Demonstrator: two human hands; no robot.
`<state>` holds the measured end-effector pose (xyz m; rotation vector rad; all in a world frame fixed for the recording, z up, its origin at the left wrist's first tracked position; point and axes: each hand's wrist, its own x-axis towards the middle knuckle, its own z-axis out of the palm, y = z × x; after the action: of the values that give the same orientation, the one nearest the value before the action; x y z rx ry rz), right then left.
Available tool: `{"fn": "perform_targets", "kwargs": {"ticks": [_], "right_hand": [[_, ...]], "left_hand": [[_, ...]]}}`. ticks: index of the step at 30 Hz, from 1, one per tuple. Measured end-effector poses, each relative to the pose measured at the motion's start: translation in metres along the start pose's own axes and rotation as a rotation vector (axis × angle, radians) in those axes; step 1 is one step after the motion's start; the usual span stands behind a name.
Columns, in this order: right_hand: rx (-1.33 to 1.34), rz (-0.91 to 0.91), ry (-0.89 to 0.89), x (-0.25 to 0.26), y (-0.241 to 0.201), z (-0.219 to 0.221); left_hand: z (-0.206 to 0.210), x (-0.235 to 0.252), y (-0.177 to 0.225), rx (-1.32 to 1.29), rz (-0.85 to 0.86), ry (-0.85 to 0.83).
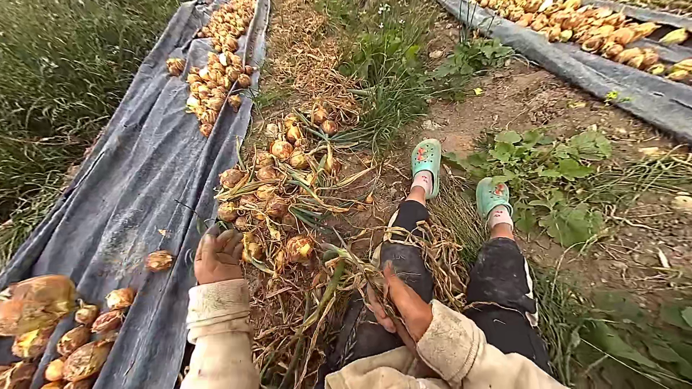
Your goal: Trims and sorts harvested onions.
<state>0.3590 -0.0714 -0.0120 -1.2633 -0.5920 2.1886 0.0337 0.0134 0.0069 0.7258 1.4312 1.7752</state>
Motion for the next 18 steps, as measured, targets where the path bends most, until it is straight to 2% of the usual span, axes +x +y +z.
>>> {"fn": "perform_targets", "kwargs": {"ticks": [3,5,7,11,13,16,18], "right_hand": [[0.014,-0.029,-0.055,-0.002,0.001,-0.007],[0.033,-0.034,-0.007,-0.010,0.000,-0.009],[0.055,-0.056,0.062,-0.018,-0.001,-0.012],[-0.012,-0.132,0.055,-0.018,-0.004,-0.019],[-0.164,-0.150,0.038,-0.016,-0.009,-0.017],[-0.463,-0.179,0.044,-0.009,-0.019,-0.013],[-0.633,-0.207,0.076,-0.008,-0.027,-0.004]], "left_hand": [[0.046,0.016,-0.056,0.808,-0.057,-0.340],[0.061,0.029,-0.101,1.278,-0.164,-0.592],[0.065,0.029,-0.136,1.595,-0.266,-0.686],[0.062,0.017,-0.132,1.674,-0.286,-0.647],[0.050,0.004,-0.117,1.538,-0.220,-0.640],[0.034,-0.033,-0.075,1.175,0.037,-0.565],[0.031,-0.057,-0.047,1.015,0.272,-0.519]]}}
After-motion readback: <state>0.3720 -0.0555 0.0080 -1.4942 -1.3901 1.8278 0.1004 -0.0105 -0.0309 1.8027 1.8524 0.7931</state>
